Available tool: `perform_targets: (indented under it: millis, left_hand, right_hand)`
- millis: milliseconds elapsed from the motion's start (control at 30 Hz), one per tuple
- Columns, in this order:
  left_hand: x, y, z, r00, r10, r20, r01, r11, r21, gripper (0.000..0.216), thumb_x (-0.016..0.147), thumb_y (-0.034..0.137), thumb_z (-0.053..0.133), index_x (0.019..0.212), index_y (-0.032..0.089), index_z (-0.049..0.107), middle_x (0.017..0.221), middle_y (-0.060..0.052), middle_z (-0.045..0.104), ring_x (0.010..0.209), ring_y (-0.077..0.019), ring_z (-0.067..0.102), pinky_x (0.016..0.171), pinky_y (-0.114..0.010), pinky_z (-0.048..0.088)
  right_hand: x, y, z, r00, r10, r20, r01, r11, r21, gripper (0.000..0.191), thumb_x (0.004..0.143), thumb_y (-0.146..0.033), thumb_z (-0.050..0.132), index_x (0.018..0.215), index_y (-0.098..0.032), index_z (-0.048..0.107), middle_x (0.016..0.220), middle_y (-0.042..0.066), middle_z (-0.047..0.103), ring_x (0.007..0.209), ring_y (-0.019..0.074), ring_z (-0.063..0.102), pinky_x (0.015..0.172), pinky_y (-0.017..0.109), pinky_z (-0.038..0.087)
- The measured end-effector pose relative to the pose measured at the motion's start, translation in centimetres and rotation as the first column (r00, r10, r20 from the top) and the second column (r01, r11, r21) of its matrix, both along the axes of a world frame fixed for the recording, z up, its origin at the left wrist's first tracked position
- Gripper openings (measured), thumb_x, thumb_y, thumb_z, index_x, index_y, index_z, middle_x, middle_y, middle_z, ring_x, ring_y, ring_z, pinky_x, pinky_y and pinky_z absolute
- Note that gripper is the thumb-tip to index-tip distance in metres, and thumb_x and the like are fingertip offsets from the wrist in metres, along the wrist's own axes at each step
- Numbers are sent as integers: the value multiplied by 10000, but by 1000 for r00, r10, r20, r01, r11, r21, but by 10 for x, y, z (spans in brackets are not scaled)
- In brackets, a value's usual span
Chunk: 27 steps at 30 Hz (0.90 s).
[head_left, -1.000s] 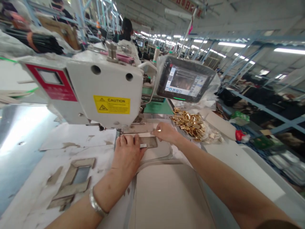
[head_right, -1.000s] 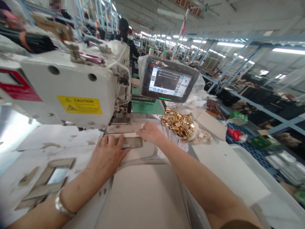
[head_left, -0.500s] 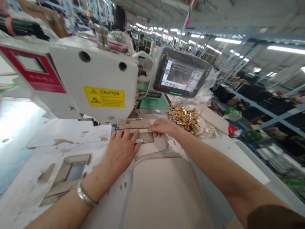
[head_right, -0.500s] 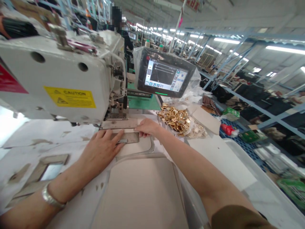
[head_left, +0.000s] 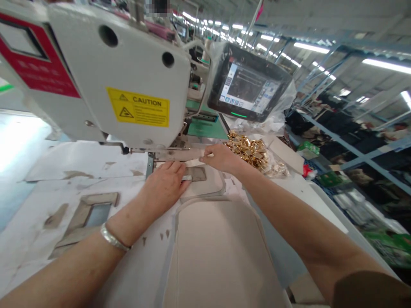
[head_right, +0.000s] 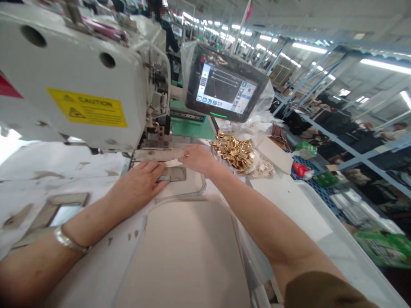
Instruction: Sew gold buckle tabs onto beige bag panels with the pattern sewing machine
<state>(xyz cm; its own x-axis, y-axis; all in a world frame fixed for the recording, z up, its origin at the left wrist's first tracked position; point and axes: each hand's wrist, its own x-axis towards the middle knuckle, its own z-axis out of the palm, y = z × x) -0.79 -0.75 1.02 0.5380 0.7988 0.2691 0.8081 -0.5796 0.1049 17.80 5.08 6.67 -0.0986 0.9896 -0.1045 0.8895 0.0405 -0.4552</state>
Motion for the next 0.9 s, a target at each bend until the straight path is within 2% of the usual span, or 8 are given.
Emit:
perform_targets:
  millis: [67, 167, 233, 333, 433, 733, 900]
  left_hand:
    - [0, 0, -1, 1000, 4, 8, -4, 1000, 17, 400, 915, 330, 480, 1192, 61, 582, 1110, -162, 623, 1089, -301, 539, 946, -433, 452]
    - [0, 0, -2, 1000, 5, 9, -5, 1000, 30, 392, 914, 333, 480, 1192, 74, 579, 1114, -154, 623, 1080, -298, 542, 940, -422, 452]
    - [-1, 0, -3, 1000, 4, 1, -4, 1000, 23, 389, 916, 334, 480, 1193, 78, 578, 1112, -146, 622, 1075, -294, 541, 947, -413, 444]
    - [0, 1, -3, 1000, 4, -9, -4, 1000, 20, 399, 917, 342, 477, 1196, 75, 577, 1118, -146, 619, 1086, -297, 531, 952, -412, 435]
    - [0, 2, -4, 1000, 7, -20, -7, 1000, 17, 422, 918, 344, 470, 1213, 59, 569, 1129, -153, 616, 1102, -302, 522, 959, -420, 430]
    - [1, 2, -1, 999, 5, -38, -5, 1000, 11, 425, 916, 335, 466, 1202, 42, 580, 1127, -174, 619, 1084, -315, 529, 953, -441, 435]
    - [2, 2, -3, 999, -18, -27, 19, 999, 39, 415, 914, 328, 451, 1177, 41, 595, 1095, -179, 628, 1070, -317, 532, 943, -456, 444]
  right_hand:
    - [-2, -1, 4, 976, -99, -194, 77, 990, -116, 257, 790, -166, 707, 593, -150, 544, 547, -8, 574, 631, 121, 617, 647, 200, 505]
    - [-1, -1, -1, 801, -326, -503, 132, 914, -383, 293, 838, -74, 643, 601, -148, 489, 503, -27, 545, 544, 94, 598, 649, 224, 559]
    - [2, -1, -7, 682, -415, -602, 114, 874, -473, 296, 865, -31, 597, 621, -146, 473, 509, -32, 544, 545, 88, 609, 663, 237, 580]
    - [7, 0, -15, 601, -477, -641, 109, 844, -526, 279, 873, -6, 578, 654, -141, 470, 525, -26, 561, 545, 92, 621, 658, 250, 597]
    - [9, 1, -18, 592, -494, -637, 113, 833, -541, 267, 856, -6, 614, 670, -137, 474, 518, -25, 567, 536, 95, 620, 637, 245, 600]
    - [10, 3, -18, 654, -480, -585, 160, 843, -513, 270, 838, -18, 654, 646, -123, 496, 465, -23, 551, 443, 73, 553, 507, 178, 552]
    - [5, 2, -20, 723, -443, -530, 197, 868, -456, 291, 843, -39, 647, 621, -134, 484, 437, -18, 551, 414, 74, 536, 480, 180, 531]
